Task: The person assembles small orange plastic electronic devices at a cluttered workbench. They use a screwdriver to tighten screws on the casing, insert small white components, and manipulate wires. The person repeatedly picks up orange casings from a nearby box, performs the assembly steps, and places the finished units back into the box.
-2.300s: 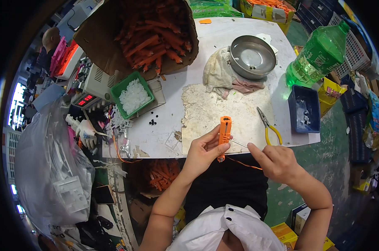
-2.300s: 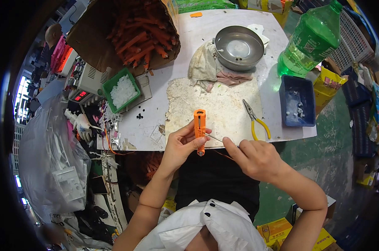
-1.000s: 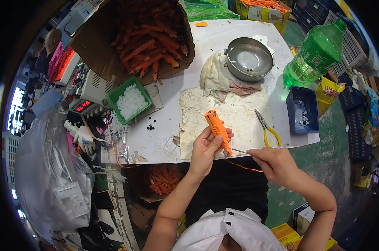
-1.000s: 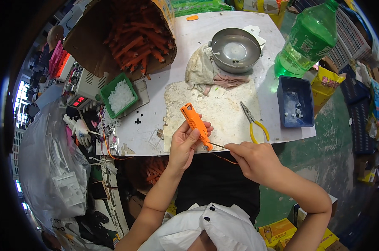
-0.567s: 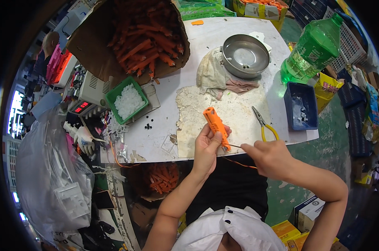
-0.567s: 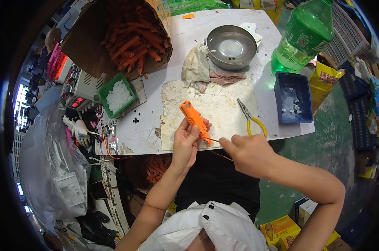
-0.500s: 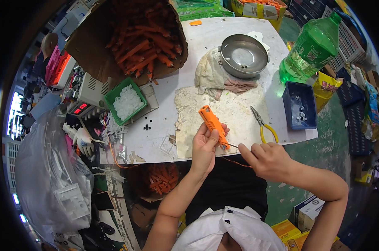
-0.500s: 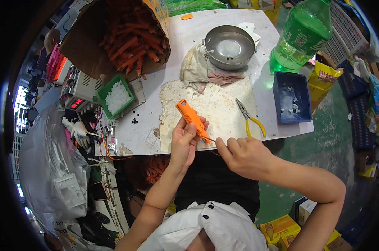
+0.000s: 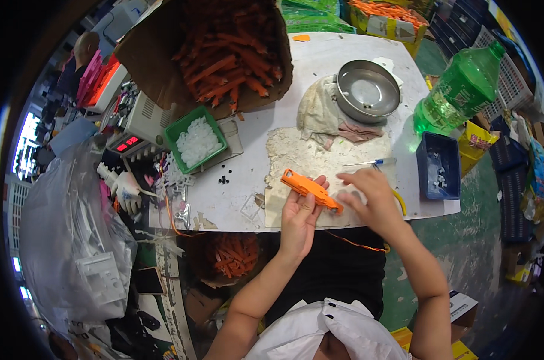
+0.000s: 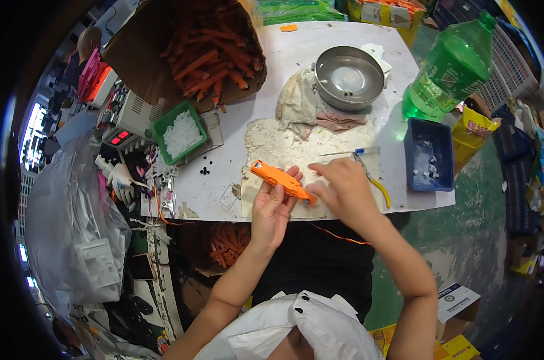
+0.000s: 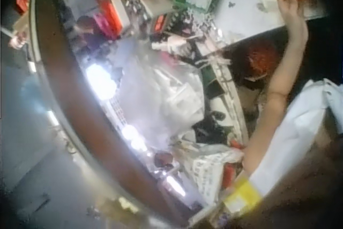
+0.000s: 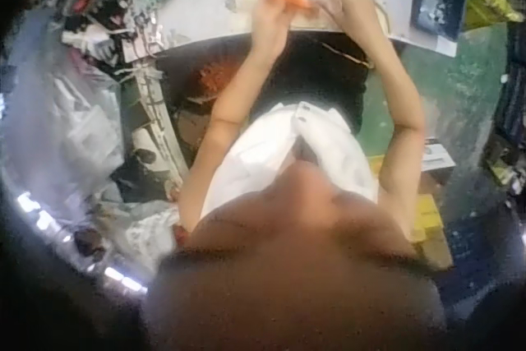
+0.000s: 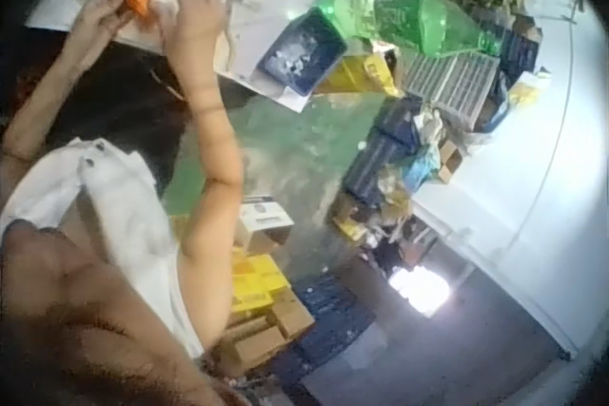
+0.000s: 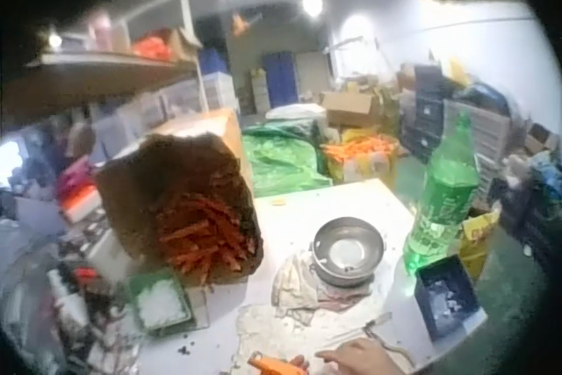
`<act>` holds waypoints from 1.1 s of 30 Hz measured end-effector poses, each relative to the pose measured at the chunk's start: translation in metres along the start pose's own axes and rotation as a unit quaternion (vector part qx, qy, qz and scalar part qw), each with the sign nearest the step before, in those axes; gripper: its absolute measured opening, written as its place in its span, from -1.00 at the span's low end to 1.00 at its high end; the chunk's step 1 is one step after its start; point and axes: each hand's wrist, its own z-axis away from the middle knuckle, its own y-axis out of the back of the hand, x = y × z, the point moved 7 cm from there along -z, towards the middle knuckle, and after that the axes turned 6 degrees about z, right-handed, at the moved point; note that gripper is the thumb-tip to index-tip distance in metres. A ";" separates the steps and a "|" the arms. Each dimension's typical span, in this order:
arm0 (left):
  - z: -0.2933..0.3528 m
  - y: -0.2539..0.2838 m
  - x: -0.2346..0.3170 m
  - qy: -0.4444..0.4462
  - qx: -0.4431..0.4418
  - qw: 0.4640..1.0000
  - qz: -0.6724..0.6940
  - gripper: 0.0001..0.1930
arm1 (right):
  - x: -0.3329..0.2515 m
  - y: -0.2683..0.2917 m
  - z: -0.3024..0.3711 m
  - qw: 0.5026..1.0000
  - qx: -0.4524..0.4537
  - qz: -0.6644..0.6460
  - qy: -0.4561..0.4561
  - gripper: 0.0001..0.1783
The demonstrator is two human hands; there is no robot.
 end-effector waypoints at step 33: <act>0.021 0.006 0.072 -0.249 -0.125 0.617 -0.736 -0.71 | 0.023 -0.005 0.022 0.983 0.181 -0.022 -0.035 -0.84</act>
